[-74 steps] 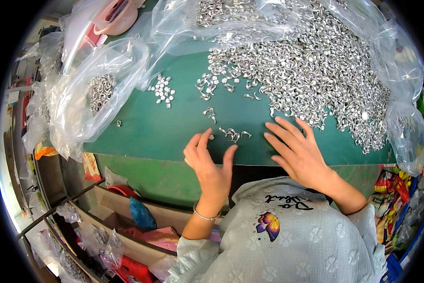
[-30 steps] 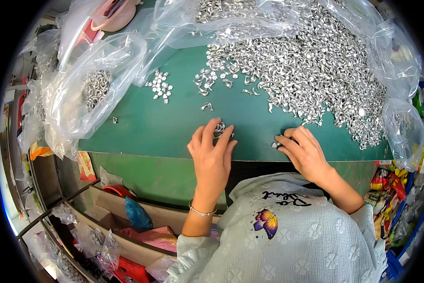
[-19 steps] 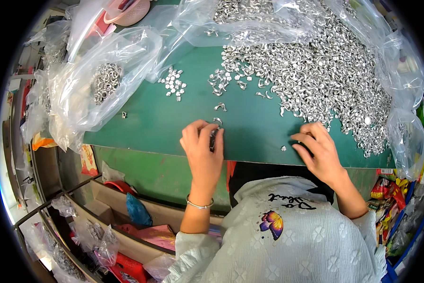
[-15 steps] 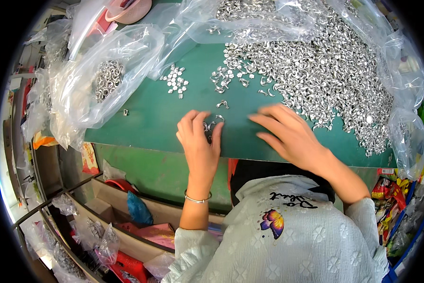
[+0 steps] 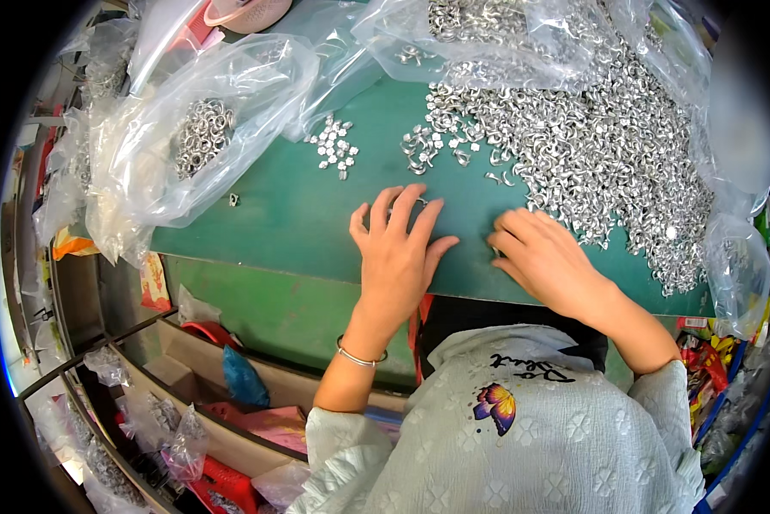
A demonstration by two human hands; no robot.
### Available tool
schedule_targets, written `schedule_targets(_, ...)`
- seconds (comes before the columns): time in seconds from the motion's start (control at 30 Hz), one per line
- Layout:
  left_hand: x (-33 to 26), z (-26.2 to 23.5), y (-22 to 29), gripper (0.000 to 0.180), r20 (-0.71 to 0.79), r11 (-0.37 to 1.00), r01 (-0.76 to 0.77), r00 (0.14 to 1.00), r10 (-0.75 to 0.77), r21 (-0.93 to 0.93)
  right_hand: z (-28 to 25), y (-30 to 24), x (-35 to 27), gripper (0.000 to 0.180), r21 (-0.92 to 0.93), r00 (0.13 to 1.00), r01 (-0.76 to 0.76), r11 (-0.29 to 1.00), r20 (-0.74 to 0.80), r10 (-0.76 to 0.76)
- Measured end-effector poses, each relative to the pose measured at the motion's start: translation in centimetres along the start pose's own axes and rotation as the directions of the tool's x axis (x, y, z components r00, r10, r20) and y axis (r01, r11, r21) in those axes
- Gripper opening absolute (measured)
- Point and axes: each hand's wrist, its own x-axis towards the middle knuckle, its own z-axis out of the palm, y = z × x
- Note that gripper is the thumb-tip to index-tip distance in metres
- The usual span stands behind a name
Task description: The person is sorting small metal components by hand on a green workbench, picking them up from a pile and placing them into smaller groups.
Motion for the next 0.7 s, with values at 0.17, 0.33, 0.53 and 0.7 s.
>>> schedule_targets(0.17, -1.7, 0.5, -2.2, 0.022, -0.059, 0.999, 0.031, 0.998, -0.033, -0.045, -3.5, 0.8, -2.5, 0.028, -0.002, 0.968, -0.107, 0.994, 0.230, 0.104)
schedule_targets(0.33, -1.2, 0.0, -1.5, 0.020, -0.098, 0.992, 0.047, 0.993, -0.059, -0.121, -1.2, 1.9, 4.0, 0.041, 0.157, 0.985, 0.078, 0.985, -0.164, -0.052)
schedule_targets(0.53, -1.0, -0.1, -3.1, 0.029, -0.072, 0.998, 0.036, 0.997, -0.039, -0.043, 3.3, 2.6, 9.4, 0.044, -0.121, 0.964, 0.171, 0.978, -0.185, -0.192)
schedule_targets(0.7, -0.3, -0.6, -3.7, 0.029, -0.099, 0.995, 0.095, 0.990, -0.099, -0.039, 0.6, 2.0, 3.8, 0.046, 0.011, 0.968, 0.239, 0.971, 0.079, -0.239)
